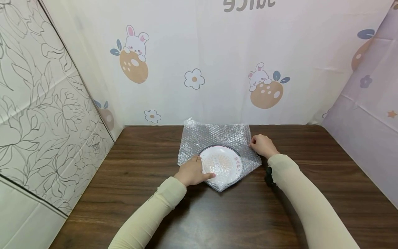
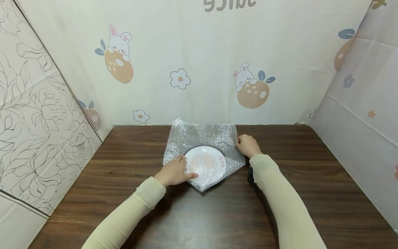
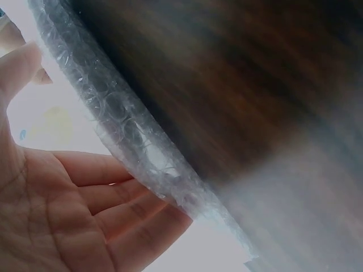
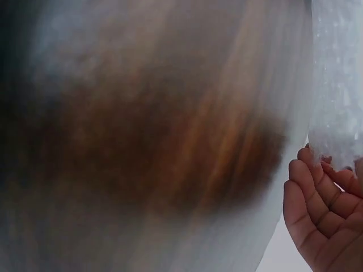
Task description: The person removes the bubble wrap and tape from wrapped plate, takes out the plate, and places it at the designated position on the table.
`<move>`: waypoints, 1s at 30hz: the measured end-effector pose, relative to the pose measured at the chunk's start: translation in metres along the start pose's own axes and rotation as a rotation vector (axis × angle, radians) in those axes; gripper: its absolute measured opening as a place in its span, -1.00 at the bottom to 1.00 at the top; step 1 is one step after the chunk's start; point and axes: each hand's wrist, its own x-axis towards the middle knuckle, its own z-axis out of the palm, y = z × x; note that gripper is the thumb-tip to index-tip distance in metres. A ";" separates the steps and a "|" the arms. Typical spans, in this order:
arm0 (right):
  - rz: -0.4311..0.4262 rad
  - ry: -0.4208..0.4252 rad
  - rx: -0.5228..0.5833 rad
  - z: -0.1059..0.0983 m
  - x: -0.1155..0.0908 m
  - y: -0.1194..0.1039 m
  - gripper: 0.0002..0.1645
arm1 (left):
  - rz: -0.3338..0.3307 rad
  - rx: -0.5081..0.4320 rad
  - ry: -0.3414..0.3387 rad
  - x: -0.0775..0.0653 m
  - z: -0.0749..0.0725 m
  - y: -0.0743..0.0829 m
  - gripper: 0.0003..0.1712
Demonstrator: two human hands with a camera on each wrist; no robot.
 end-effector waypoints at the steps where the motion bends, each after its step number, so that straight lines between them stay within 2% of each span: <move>1: 0.002 -0.006 -0.003 0.000 0.000 0.000 -0.79 | 0.001 0.001 0.001 0.000 0.000 0.000 0.19; 6: 0.012 -0.020 -0.008 -0.001 0.000 0.000 -0.73 | 0.002 0.004 0.003 0.000 0.001 0.000 0.20; 12: 0.025 -0.006 -0.001 -0.008 -0.002 -0.002 -0.78 | -0.001 0.006 0.002 0.000 0.001 0.001 0.19; 19: -0.013 0.078 0.007 -0.027 -0.006 -0.015 -0.45 | 0.001 0.023 0.007 0.000 0.001 0.000 0.19; 22: -0.042 0.103 0.019 -0.035 -0.009 -0.020 -0.37 | 0.002 0.021 0.008 0.000 0.002 0.000 0.19; 27: -0.078 0.075 0.025 -0.041 -0.017 -0.032 -0.30 | -0.005 0.016 0.006 0.000 0.001 0.001 0.19; 30: -0.093 0.028 0.014 -0.035 -0.023 -0.036 -0.24 | -0.011 0.015 0.006 0.000 0.002 0.001 0.20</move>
